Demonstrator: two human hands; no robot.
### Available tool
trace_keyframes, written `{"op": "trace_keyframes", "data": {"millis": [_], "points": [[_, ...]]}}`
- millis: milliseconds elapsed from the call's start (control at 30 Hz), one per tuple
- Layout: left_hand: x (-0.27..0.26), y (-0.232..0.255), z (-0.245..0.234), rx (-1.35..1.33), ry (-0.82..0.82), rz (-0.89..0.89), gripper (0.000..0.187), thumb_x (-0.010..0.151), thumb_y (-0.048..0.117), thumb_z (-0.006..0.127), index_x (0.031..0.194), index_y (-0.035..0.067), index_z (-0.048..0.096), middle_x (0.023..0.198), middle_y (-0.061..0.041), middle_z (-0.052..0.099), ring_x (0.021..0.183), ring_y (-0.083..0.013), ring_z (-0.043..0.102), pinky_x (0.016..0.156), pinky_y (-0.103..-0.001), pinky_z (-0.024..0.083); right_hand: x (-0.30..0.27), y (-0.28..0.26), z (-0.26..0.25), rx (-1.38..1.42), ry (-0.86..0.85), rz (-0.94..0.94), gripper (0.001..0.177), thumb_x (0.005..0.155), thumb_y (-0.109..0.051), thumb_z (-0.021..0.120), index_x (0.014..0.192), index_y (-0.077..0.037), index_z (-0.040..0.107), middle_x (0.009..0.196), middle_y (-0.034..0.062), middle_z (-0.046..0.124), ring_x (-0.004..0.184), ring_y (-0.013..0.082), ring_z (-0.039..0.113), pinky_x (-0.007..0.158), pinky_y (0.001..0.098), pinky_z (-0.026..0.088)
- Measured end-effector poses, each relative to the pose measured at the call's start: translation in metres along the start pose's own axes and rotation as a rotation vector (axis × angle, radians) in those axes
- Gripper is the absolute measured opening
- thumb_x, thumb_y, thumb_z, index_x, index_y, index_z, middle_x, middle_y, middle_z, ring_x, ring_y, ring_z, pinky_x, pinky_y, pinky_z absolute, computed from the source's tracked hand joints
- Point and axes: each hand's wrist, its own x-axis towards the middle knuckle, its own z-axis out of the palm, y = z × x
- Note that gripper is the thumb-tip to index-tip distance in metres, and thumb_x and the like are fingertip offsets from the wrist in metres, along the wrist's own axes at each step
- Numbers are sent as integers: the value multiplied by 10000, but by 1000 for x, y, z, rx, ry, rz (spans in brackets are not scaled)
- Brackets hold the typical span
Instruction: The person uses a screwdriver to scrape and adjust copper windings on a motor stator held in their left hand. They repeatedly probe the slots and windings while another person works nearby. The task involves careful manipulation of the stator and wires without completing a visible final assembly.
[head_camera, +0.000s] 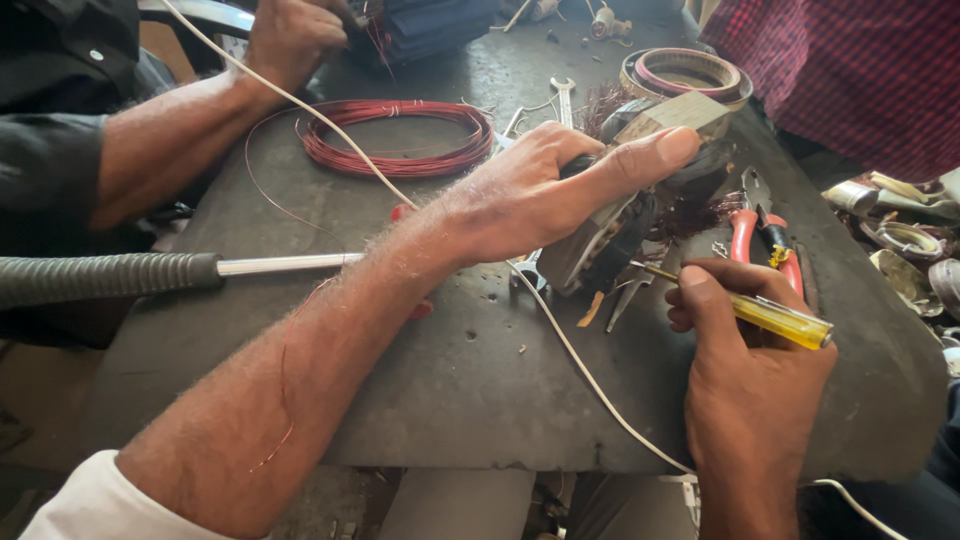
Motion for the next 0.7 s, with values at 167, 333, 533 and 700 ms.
{"op": "trace_keyframes", "data": {"millis": [167, 333, 533, 700], "points": [[0, -1, 1, 8, -3, 5, 832, 923, 843, 432, 527, 117, 517, 536, 86, 356, 514, -51, 400, 434, -330, 282, -2, 0, 0, 28, -1, -12, 172, 986, -103, 689, 1079, 42, 692, 900, 89, 709, 810, 134, 682, 780, 250, 551], [1, -2, 0, 30, 2, -4, 836, 909, 851, 430, 505, 122, 489, 523, 92, 360, 504, -49, 394, 421, -331, 285, -2, -2, 1, 0, 6, 3, 164, 976, -106, 683, 1064, 32, 695, 902, 81, 714, 804, 127, 689, 767, 247, 553], [3, -3, 0, 32, -5, 14, 833, 908, 858, 418, 510, 128, 471, 526, 88, 350, 508, -51, 382, 422, -329, 268, 0, -2, 1, -29, 1, 29, 146, 969, -90, 675, 1051, 27, 703, 873, 80, 706, 778, 126, 673, 737, 237, 525], [1, -3, 2, 19, -14, 4, 823, 910, 860, 421, 518, 142, 503, 523, 93, 370, 503, -45, 408, 416, -321, 287, 1, -1, 2, -5, 4, 26, 132, 970, -86, 674, 1041, 22, 700, 852, 68, 691, 768, 115, 659, 730, 236, 521]]}}
